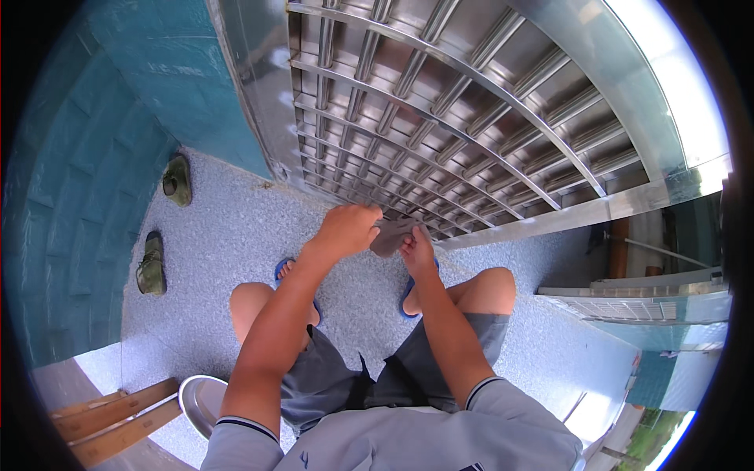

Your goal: Wipe the surface of a metal barred door with a cloth.

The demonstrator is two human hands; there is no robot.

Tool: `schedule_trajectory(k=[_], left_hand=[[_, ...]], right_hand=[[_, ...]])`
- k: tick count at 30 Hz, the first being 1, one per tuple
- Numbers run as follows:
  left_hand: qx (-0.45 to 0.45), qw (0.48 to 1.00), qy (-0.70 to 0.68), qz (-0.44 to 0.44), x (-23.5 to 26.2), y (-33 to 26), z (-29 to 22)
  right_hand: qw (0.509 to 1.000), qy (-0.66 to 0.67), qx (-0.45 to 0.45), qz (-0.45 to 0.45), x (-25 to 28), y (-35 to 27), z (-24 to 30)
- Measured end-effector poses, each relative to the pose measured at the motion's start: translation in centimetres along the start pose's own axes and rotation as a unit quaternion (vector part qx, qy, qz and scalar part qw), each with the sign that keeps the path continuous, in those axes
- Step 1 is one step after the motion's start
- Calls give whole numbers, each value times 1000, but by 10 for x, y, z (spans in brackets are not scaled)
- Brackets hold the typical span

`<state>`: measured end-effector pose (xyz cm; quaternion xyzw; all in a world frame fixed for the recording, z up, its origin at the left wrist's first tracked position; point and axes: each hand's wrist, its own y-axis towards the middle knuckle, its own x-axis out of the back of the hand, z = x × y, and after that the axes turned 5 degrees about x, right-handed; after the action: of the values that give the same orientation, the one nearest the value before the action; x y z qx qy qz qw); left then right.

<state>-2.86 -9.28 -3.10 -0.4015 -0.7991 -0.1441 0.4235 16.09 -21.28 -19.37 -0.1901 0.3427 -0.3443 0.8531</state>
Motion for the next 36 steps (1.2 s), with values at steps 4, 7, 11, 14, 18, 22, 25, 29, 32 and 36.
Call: schedule_trajectory(k=[4, 7, 11, 14, 18, 22, 25, 29, 32, 36], left_hand=[[-7, 1000, -21, -9, -1, 0, -4], [1, 1000, -11, 0, -1, -1, -1], [0, 1000, 8, 23, -6, 0, -2], [4, 999, 18, 35, -6, 4, -5], [2, 999, 28, 39, -9, 8, -6], [-7, 999, 24, 35, -13, 6, -5], [0, 999, 34, 41, -13, 5, -3], [-7, 998, 44, 47, -16, 7, -4], [-14, 998, 44, 48, -17, 8, -6], [-11, 998, 32, 50, -15, 7, -3]], right_hand=[[995, 48, 63, -58, -3, -9, 2], [986, 148, 69, 15, -27, -9, 13], [995, 55, 85, 26, -19, -1, -1], [972, -191, 137, -22, 2, 16, -6], [915, -376, 141, -36, 15, 28, -14], [672, -657, 330, -93, 1, 18, -13], [758, -609, 200, -117, -18, 17, 11], [763, -575, 263, -133, -4, 25, 18], [754, -629, 187, -25, 9, 26, 19], [823, -540, 159, 76, 14, -11, -18]])
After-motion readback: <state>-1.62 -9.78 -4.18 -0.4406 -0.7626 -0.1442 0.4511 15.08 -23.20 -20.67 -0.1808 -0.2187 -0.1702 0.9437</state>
